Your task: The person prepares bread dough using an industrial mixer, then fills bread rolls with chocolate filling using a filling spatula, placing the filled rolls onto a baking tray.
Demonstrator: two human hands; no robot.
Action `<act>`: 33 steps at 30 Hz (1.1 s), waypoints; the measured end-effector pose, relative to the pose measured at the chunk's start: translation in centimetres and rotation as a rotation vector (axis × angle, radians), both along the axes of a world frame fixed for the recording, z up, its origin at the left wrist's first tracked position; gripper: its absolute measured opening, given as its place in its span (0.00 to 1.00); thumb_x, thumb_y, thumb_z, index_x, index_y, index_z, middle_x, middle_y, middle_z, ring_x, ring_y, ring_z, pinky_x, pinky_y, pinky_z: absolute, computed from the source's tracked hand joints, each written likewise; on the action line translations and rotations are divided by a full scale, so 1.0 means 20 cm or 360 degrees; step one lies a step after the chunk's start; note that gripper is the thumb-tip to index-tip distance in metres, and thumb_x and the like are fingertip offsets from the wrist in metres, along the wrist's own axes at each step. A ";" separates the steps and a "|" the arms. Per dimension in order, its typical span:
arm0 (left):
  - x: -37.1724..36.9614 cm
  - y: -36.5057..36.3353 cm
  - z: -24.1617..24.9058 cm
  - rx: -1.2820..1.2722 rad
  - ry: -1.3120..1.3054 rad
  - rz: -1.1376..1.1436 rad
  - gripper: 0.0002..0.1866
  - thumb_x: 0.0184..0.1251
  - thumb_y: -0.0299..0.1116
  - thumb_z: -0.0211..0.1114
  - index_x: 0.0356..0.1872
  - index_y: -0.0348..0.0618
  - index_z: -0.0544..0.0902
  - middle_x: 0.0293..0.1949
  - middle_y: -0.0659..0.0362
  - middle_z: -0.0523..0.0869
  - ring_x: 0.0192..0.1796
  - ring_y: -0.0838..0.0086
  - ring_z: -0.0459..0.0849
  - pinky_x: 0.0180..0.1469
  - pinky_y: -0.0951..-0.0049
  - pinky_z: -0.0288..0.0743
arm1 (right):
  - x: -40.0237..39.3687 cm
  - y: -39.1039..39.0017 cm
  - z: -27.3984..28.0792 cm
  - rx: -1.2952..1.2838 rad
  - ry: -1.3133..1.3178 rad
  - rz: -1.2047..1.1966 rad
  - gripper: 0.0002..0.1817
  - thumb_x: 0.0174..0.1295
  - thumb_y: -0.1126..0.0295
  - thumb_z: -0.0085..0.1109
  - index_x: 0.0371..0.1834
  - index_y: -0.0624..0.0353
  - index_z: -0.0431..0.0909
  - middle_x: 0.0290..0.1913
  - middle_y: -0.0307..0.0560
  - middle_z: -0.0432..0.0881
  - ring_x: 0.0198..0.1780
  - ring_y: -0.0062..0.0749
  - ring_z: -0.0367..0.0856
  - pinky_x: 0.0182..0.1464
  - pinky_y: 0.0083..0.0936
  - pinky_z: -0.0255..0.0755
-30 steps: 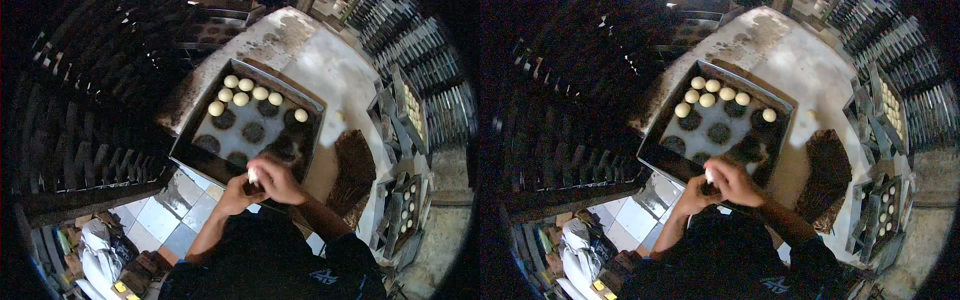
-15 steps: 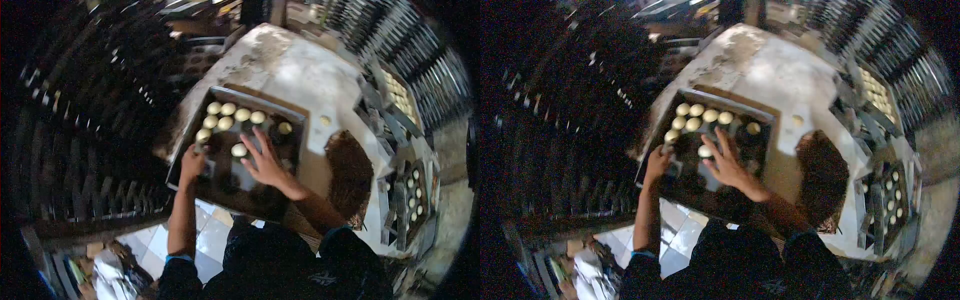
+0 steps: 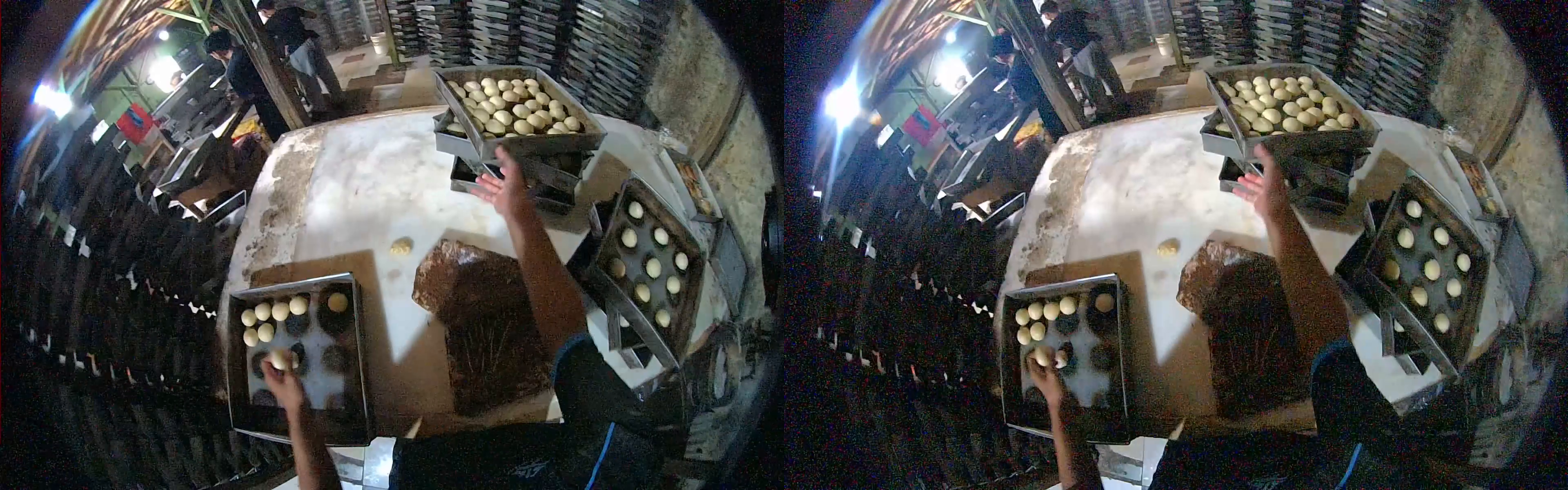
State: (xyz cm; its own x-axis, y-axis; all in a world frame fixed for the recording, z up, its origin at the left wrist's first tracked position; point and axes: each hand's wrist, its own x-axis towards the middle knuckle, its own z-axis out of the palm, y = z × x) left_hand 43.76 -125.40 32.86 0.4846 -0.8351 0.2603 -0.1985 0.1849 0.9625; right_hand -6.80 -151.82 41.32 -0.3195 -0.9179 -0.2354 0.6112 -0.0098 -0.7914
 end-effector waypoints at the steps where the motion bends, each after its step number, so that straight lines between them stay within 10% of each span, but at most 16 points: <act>1: -0.10 0.03 -0.02 -0.0053 0.0057 -0.0025 0.13 0.66 0.30 0.66 0.44 0.40 0.71 0.39 0.61 0.77 0.43 0.76 0.75 0.49 0.74 0.72 | -0.08 -0.15 0.02 0.0195 -0.0241 -0.0049 0.59 0.43 0.39 0.70 0.72 0.56 0.47 0.61 0.76 0.58 0.62 0.64 0.66 0.59 0.64 0.65; 4: -0.46 0.17 0.14 0.0111 0.0266 0.0012 0.14 0.62 0.23 0.65 0.43 0.41 0.69 0.46 0.60 0.72 0.49 0.76 0.72 0.52 0.75 0.70 | -0.11 -0.42 0.13 0.0258 -0.0242 -0.0225 0.48 0.47 0.44 0.67 0.72 0.44 0.55 0.66 0.57 0.61 0.65 0.55 0.64 0.58 0.62 0.64; 7: -0.40 0.35 0.03 0.0072 -0.0025 -0.0101 0.15 0.61 0.22 0.66 0.43 0.42 0.69 0.47 0.60 0.70 0.50 0.75 0.71 0.52 0.75 0.69 | -0.02 -0.52 0.05 0.0422 -0.0040 -0.0630 0.36 0.48 0.58 0.60 0.61 0.68 0.67 0.58 0.54 0.74 0.54 0.41 0.75 0.53 0.34 0.73; 9: -0.34 0.40 0.03 0.0055 -0.0257 -0.0100 0.15 0.66 0.23 0.62 0.50 0.40 0.68 0.50 0.59 0.72 0.52 0.74 0.74 0.58 0.72 0.71 | -0.01 -0.34 0.12 0.0790 0.0690 -0.0598 0.38 0.44 0.58 0.62 0.58 0.72 0.68 0.58 0.59 0.74 0.55 0.46 0.76 0.54 0.35 0.73; 11: -0.30 0.45 0.09 0.0078 -0.0118 -0.0028 0.14 0.66 0.22 0.62 0.48 0.40 0.68 0.50 0.59 0.72 0.51 0.75 0.74 0.58 0.73 0.69 | 0.03 -0.36 -0.08 0.0370 0.0191 -0.1255 0.38 0.41 0.61 0.64 0.55 0.76 0.69 0.56 0.60 0.76 0.56 0.44 0.76 0.56 0.33 0.72; 14: -0.24 0.47 0.13 0.0118 0.0025 0.0121 0.15 0.60 0.20 0.65 0.43 0.42 0.68 0.43 0.60 0.71 0.47 0.76 0.71 0.51 0.77 0.68 | 0.06 0.03 -0.12 -0.0262 0.0267 -0.1103 0.20 0.49 0.65 0.62 0.44 0.63 0.74 0.41 0.44 0.76 0.38 0.33 0.74 0.41 0.33 0.73; 16: -0.16 0.45 0.08 0.0025 0.0080 0.0127 0.14 0.61 0.19 0.64 0.42 0.42 0.68 0.41 0.61 0.72 0.44 0.78 0.71 0.49 0.78 0.68 | -0.03 0.23 -0.36 -0.0126 -0.0066 -0.0837 0.18 0.55 0.69 0.58 0.49 0.62 0.72 0.43 0.44 0.76 0.47 0.39 0.75 0.50 0.38 0.70; 17: -0.13 0.43 0.11 0.0050 0.0028 0.0110 0.14 0.61 0.20 0.64 0.42 0.42 0.68 0.41 0.61 0.72 0.43 0.79 0.71 0.48 0.79 0.68 | -0.05 0.33 -0.51 -0.0615 0.0320 -0.0723 0.20 0.58 0.55 0.59 0.43 0.59 0.71 0.34 0.38 0.73 0.36 0.30 0.73 0.40 0.29 0.71; 19: -0.05 0.37 0.06 -0.0014 0.0237 0.0034 0.13 0.62 0.20 0.63 0.41 0.43 0.68 0.40 0.62 0.72 0.43 0.80 0.71 0.47 0.80 0.67 | 0.04 0.64 -0.48 -0.0264 0.0266 -0.0695 0.18 0.63 0.55 0.52 0.44 0.60 0.70 0.34 0.40 0.73 0.36 0.29 0.72 0.42 0.28 0.70; 21: 0.02 0.27 0.14 -0.0071 0.0306 0.0015 0.12 0.62 0.20 0.63 0.40 0.43 0.68 0.40 0.63 0.73 0.43 0.80 0.71 0.48 0.79 0.66 | 0.00 0.74 -0.75 -0.0193 0.0454 -0.0766 0.12 0.53 0.65 0.57 0.19 0.47 0.63 0.24 0.34 0.65 0.31 0.28 0.66 0.39 0.33 0.67; 24: 0.16 0.17 0.27 0.0114 0.0261 -0.0015 0.12 0.63 0.21 0.64 0.38 0.43 0.68 0.41 0.62 0.74 0.44 0.81 0.71 0.50 0.79 0.65 | 0.35 0.82 -0.58 -0.0430 0.0511 -0.0661 0.10 0.54 0.63 0.55 0.21 0.48 0.65 0.26 0.36 0.65 0.32 0.31 0.67 0.41 0.35 0.67; 27: 0.34 0.15 0.42 -0.0122 0.0104 -0.0082 0.12 0.62 0.21 0.65 0.38 0.43 0.68 0.43 0.61 0.76 0.45 0.79 0.72 0.52 0.78 0.66 | 0.65 0.76 -0.47 -0.0695 0.0554 -0.0217 0.19 0.68 0.49 0.47 0.38 0.55 0.73 0.32 0.39 0.73 0.34 0.29 0.69 0.47 0.30 0.68; 29: 0.46 0.23 0.50 -0.0146 0.0095 0.0019 0.12 0.62 0.21 0.65 0.38 0.43 0.68 0.42 0.60 0.76 0.45 0.79 0.72 0.51 0.78 0.66 | 0.89 0.52 -0.36 -0.0277 0.0213 -0.0274 0.16 0.62 0.52 0.50 0.23 0.48 0.69 0.29 0.37 0.66 0.31 0.34 0.68 0.37 0.37 0.68; 33: 0.81 0.49 0.49 -0.0246 -0.0183 0.0387 0.12 0.65 0.24 0.64 0.42 0.41 0.68 0.41 0.59 0.73 0.46 0.76 0.74 0.52 0.77 0.68 | 1.10 -0.12 -0.59 -0.0365 -0.0113 0.0230 0.07 0.49 0.62 0.59 0.27 0.48 0.72 0.27 0.36 0.71 0.29 0.30 0.72 0.35 0.30 0.71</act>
State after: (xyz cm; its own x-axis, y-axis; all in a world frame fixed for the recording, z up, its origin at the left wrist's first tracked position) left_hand 59.96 -115.59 42.76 0.6255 -0.6444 0.4399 -0.3609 0.2610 0.8954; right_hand 15.19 -154.20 29.47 -0.1713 -0.9847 -0.0333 0.6732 -0.0923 -0.7337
